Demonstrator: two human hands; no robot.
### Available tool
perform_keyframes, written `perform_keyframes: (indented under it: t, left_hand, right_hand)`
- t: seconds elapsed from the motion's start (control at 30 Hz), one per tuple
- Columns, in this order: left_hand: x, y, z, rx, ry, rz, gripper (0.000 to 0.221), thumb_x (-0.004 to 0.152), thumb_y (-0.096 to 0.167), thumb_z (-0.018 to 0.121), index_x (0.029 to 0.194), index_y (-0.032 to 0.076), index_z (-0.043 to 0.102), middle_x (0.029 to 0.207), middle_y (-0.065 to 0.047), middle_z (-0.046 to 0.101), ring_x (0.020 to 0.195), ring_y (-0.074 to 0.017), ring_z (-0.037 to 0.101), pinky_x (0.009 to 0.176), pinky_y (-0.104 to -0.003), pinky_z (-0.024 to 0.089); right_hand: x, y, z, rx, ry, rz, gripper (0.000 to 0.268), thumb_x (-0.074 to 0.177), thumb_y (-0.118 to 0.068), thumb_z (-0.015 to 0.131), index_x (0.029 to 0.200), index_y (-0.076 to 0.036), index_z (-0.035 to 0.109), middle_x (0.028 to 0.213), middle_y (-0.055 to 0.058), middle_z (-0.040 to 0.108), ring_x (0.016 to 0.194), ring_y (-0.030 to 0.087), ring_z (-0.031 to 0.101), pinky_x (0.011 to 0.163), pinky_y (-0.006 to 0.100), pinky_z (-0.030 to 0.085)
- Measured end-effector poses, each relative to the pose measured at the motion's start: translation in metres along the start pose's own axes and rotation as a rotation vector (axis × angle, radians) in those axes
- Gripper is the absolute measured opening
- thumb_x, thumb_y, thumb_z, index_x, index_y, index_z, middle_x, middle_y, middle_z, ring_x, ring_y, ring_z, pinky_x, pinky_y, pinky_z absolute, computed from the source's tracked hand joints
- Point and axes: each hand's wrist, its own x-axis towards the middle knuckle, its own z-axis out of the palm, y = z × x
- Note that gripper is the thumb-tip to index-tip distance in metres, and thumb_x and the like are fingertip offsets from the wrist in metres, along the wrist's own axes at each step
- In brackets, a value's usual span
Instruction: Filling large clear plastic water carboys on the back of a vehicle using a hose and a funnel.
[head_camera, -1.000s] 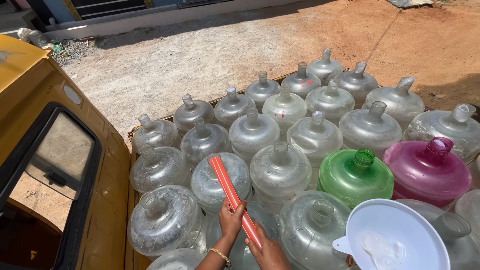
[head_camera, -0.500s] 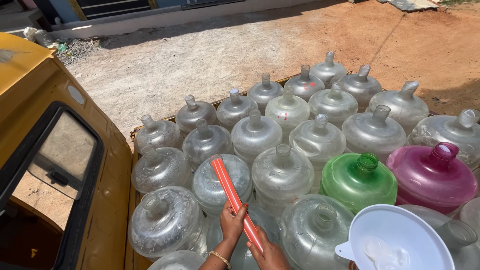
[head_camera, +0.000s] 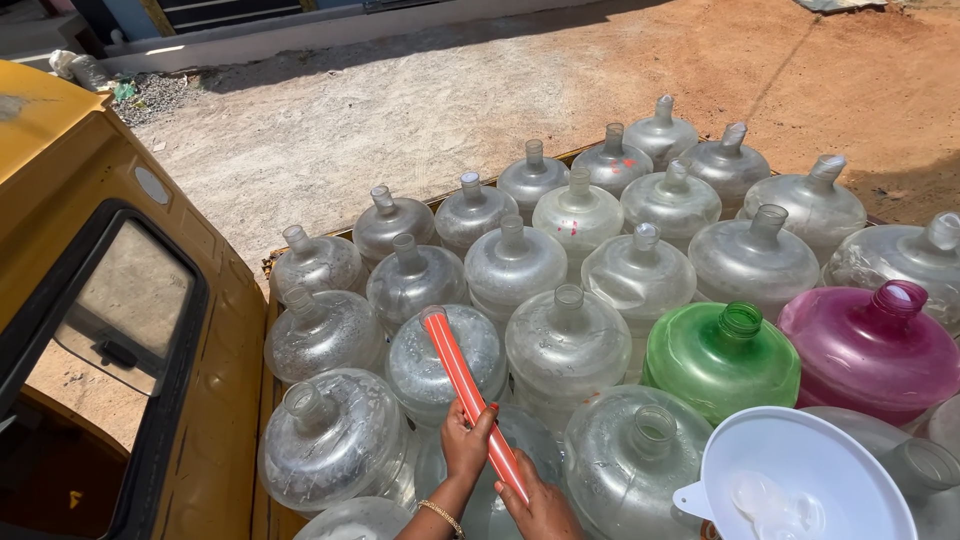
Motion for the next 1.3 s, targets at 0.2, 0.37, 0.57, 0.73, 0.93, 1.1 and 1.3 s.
perform_keyframes:
  t: [0.2,0.37,0.57,0.73,0.93,1.1,1.3]
  left_hand:
    - [-0.001,0.003,0.001,-0.023,-0.007,0.007,0.024,0.081,0.022,0.079,0.09,0.004,0.065,0.069,-0.006,0.071,0.06,-0.0121,0.066,0.059,-0.029,0.053]
    - [-0.002,0.011,-0.001,0.038,-0.014,-0.027,0.026,0.081,0.025,0.078,0.091,0.005,0.065,0.07,-0.005,0.071,0.062,-0.0118,0.067,0.061,-0.028,0.054]
    - [0.002,0.009,-0.003,-0.068,-0.079,-0.057,0.029,0.081,0.024,0.078,0.098,0.005,0.064,0.072,-0.005,0.07,0.063,-0.0124,0.067,0.06,-0.028,0.053]
    - [0.004,0.006,-0.004,-0.074,-0.122,-0.143,0.032,0.083,0.028,0.076,0.102,0.006,0.063,0.075,-0.007,0.069,0.065,-0.0134,0.067,0.061,-0.029,0.053]
    - [0.054,-0.002,-0.018,-0.265,-0.127,-0.405,0.032,0.094,0.042,0.061,0.106,0.012,0.056,0.086,-0.01,0.068,0.078,-0.0205,0.073,0.072,-0.033,0.06]
    - [0.136,0.012,-0.014,-0.224,-0.118,-0.445,0.04,0.1,0.042,0.052,0.104,0.003,0.059,0.086,-0.012,0.069,0.075,-0.0239,0.071,0.066,-0.042,0.061]
    - [0.193,-0.005,-0.009,-0.345,-0.072,-0.555,0.044,0.105,0.038,0.043,0.119,-0.003,0.05,0.096,-0.019,0.066,0.075,-0.0286,0.073,0.064,-0.043,0.064]
  right_hand:
    - [0.003,0.008,0.004,0.034,0.018,-0.04,0.071,0.096,-0.047,0.057,0.153,-0.016,0.029,0.113,0.023,0.074,0.107,0.042,0.072,0.092,0.052,0.055]
    - [-0.001,-0.002,-0.004,0.023,0.008,-0.027,0.072,0.097,-0.048,0.057,0.154,-0.015,0.029,0.113,0.025,0.073,0.109,0.043,0.071,0.094,0.052,0.055]
    - [0.004,0.004,0.0,0.016,-0.013,0.01,0.072,0.096,-0.049,0.056,0.154,-0.016,0.028,0.109,0.024,0.074,0.106,0.042,0.073,0.092,0.052,0.056]
    - [0.004,0.007,0.004,0.023,0.015,-0.024,0.071,0.095,-0.048,0.057,0.153,-0.016,0.03,0.106,0.024,0.075,0.103,0.042,0.073,0.089,0.052,0.056]
    - [-0.022,-0.043,-0.025,0.016,-0.029,0.071,0.068,0.098,-0.049,0.053,0.153,-0.018,0.029,0.1,0.022,0.076,0.101,0.039,0.075,0.086,0.051,0.056]
    - [-0.023,-0.034,-0.025,0.016,-0.021,0.066,0.067,0.097,-0.049,0.053,0.152,-0.017,0.032,0.096,0.021,0.076,0.097,0.038,0.076,0.084,0.049,0.057]
    - [-0.022,-0.032,-0.024,0.046,0.003,0.007,0.063,0.098,-0.048,0.053,0.15,-0.018,0.033,0.098,0.021,0.077,0.097,0.039,0.076,0.084,0.051,0.057]
